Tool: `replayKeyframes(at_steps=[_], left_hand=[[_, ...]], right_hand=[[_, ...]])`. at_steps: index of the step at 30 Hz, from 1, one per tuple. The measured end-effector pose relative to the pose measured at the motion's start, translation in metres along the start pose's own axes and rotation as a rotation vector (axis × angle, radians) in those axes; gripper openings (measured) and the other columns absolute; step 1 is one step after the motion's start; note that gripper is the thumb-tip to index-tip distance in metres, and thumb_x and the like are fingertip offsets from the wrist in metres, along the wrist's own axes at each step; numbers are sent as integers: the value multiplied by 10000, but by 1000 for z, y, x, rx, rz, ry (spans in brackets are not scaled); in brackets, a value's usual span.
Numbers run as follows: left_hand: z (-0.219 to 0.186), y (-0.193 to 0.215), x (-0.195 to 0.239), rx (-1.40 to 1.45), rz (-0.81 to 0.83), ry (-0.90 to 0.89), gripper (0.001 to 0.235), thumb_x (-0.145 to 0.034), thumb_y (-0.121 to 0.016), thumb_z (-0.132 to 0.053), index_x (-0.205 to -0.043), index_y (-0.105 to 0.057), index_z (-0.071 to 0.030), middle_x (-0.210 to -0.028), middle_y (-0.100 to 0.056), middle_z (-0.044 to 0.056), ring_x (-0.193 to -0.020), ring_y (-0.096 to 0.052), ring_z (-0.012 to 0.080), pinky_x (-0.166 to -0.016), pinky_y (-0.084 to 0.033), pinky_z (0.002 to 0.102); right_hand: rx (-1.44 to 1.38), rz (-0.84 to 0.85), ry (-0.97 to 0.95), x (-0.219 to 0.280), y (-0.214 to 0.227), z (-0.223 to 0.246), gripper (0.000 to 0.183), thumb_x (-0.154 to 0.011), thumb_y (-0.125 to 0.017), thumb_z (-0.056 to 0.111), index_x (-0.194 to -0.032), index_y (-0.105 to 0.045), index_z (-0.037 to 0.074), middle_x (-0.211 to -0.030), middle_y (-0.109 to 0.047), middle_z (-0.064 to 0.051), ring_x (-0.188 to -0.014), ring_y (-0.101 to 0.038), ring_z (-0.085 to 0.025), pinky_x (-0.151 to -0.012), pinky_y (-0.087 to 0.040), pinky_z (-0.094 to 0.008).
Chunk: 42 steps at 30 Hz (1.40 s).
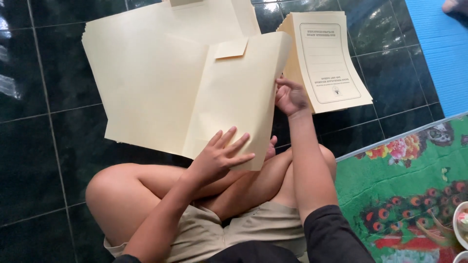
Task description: Folding manila folders and stacking them into neat piles on the floor.
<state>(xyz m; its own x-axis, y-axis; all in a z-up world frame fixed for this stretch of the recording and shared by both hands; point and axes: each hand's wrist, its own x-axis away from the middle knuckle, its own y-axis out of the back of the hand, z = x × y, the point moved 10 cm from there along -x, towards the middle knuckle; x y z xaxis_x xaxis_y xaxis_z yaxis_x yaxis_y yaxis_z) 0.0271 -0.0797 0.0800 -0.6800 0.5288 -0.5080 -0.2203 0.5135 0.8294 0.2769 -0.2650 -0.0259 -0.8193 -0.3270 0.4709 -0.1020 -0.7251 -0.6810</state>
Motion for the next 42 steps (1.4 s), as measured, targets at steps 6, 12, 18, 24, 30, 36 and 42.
replayKeyframes(at_steps=[6,12,18,24,30,36,42], left_hand=[[-15,-7,6,11,32,-64,799,-692,-827,-251,-1397,-559,-516,-1650,-407,10,-1444,-449,431,-1078,-455,589],[-22,-1,-5,-94,-166,-7,620,-794,-794,-324,-1361,-591,-471,-1583,-503,25,-1386,-527,353,-952,-454,443],[27,12,-29,-269,-330,183,359,-981,-571,-338,-1282,-642,-520,-1545,-536,-45,-1265,-543,209,-846,-309,396],[49,24,-50,-308,-463,237,500,-945,-559,-154,-1316,-648,-478,-1494,-590,-12,-1200,-552,193,-827,-297,373],[22,32,-42,-193,-411,177,367,-1026,-580,-421,-1382,-637,-353,-1471,-609,55,-1106,-640,232,-793,-428,345],[20,41,-23,327,-414,275,415,-1034,-605,-331,-1438,-629,-239,-1453,-627,90,-1017,-762,204,-785,-614,266],[42,49,-23,120,-422,363,532,-898,-800,-274,-1405,-651,-211,-1392,-629,70,-994,-698,214,-789,-600,325]], right_hand=[[-274,-19,126,-17,28,49,468,-886,-732,-61,-1277,-477,-26,-1153,-705,-189,-1062,-752,-349,-981,-625,-502],[-222,-8,113,-25,33,41,439,-925,-744,2,-1253,-454,-16,-1115,-691,-171,-1029,-766,-335,-947,-645,-470],[160,106,-70,22,-32,-22,344,-970,-692,225,-1256,-636,41,-1069,-767,-172,-971,-777,-323,-866,-651,-462],[539,179,22,81,-91,-23,541,-816,-764,-74,-1293,-601,121,-1128,-732,-110,-993,-762,-301,-777,-652,-479],[485,-39,52,53,-47,-11,443,-801,-800,-49,-1179,-627,102,-981,-759,-130,-861,-786,-278,-735,-673,-441],[374,-205,29,30,-18,-8,444,-824,-860,40,-1197,-626,101,-988,-765,-144,-848,-802,-285,-722,-681,-423],[264,-181,-28,34,-15,-16,369,-876,-825,66,-1167,-605,117,-1010,-767,-158,-869,-803,-317,-740,-676,-460]])
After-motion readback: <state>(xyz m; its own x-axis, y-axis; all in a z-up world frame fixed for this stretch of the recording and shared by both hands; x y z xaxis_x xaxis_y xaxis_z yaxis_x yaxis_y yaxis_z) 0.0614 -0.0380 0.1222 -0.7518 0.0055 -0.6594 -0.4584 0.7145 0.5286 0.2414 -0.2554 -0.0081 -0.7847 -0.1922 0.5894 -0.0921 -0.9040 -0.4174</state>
